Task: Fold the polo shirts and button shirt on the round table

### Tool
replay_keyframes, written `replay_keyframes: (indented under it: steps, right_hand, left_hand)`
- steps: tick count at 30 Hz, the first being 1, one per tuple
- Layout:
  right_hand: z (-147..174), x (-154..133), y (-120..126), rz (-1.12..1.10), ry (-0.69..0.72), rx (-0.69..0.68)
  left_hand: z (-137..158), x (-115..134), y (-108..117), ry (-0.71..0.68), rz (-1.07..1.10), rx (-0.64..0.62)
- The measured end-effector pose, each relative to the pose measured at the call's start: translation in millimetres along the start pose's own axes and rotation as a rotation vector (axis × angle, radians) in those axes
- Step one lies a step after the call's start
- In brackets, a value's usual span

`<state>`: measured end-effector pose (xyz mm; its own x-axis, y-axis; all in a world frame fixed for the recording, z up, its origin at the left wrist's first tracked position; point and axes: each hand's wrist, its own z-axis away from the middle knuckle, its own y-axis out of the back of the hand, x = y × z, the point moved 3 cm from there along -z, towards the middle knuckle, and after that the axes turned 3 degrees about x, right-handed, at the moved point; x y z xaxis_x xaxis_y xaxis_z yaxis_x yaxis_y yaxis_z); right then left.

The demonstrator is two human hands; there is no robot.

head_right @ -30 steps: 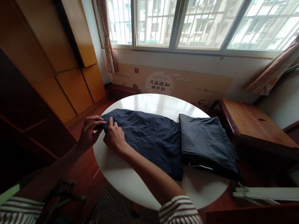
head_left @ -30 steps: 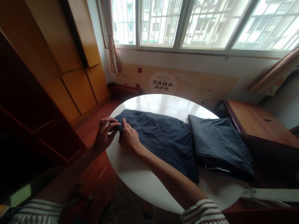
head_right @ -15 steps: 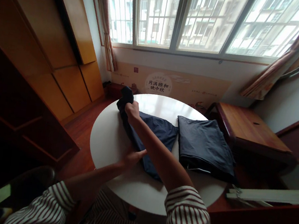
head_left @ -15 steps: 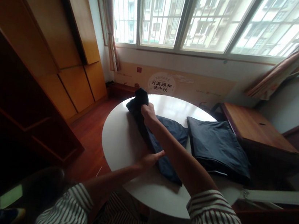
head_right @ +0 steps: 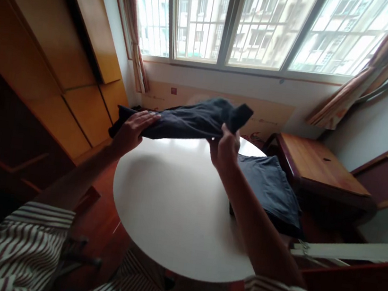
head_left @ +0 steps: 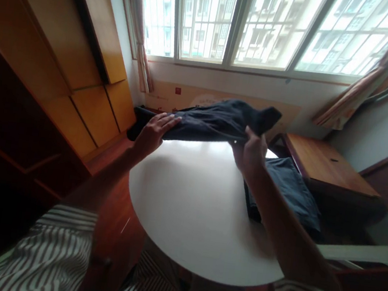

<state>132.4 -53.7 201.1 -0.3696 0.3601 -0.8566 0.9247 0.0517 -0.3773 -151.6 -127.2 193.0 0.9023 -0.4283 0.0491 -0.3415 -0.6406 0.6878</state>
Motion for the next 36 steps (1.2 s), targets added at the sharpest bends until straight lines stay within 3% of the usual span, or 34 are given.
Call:
replay_keyframes:
  steps: [3, 7, 10, 14, 16, 19, 22, 24, 26, 29, 33, 36]
  right_hand:
    - [96, 39, 46, -0.128, -0.354, 0.22]
    - [203, 77, 90, -0.063, -0.618, 0.323]
    - [230, 76, 114, 0.015, -0.713, 0.263]
    - [206, 60, 137, 0.164, -0.7, 0.158]
    - [191, 61, 145, 0.24, -0.719, 0.174]
    - [182, 70, 149, 0.334, -0.686, 0.125]
    - [189, 70, 153, 0.454, -0.554, 0.06]
    - [197, 60, 160, 0.531, -0.535, 0.008]
    - [201, 43, 167, 0.639, -0.555, -0.088]
    - [181, 14, 168, 0.905, -0.489, -0.268]
    - [100, 0, 136, 1.155, -0.208, -0.432]
    - [28, 29, 101, 1.387, -0.094, -0.687]
  left_hand:
    - [68, 24, -2, -0.058, -0.104, -0.278]
    - [185, 55, -22, -0.007, -0.055, -0.709]
    - [227, 65, -14, 0.128, 0.04, -0.756]
    - [215, 51, 4, 0.246, 0.346, -0.674]
    - [195, 24, 2, 0.361, 0.42, -0.501]
    - [166, -34, -17, 0.646, 0.371, -0.144]
    - [151, -79, -45, 1.015, 0.399, -0.018]
    - [146, -92, -60, 1.156, 0.507, -0.053]
    - [143, -97, -69, 1.208, 0.638, -0.13]
    - [136, -102, -78, 1.29, 0.789, -0.289]
    - [113, -112, -91, 1.378, 0.886, -0.435]
    - [93, -115, -106, 1.383, 0.918, -0.495]
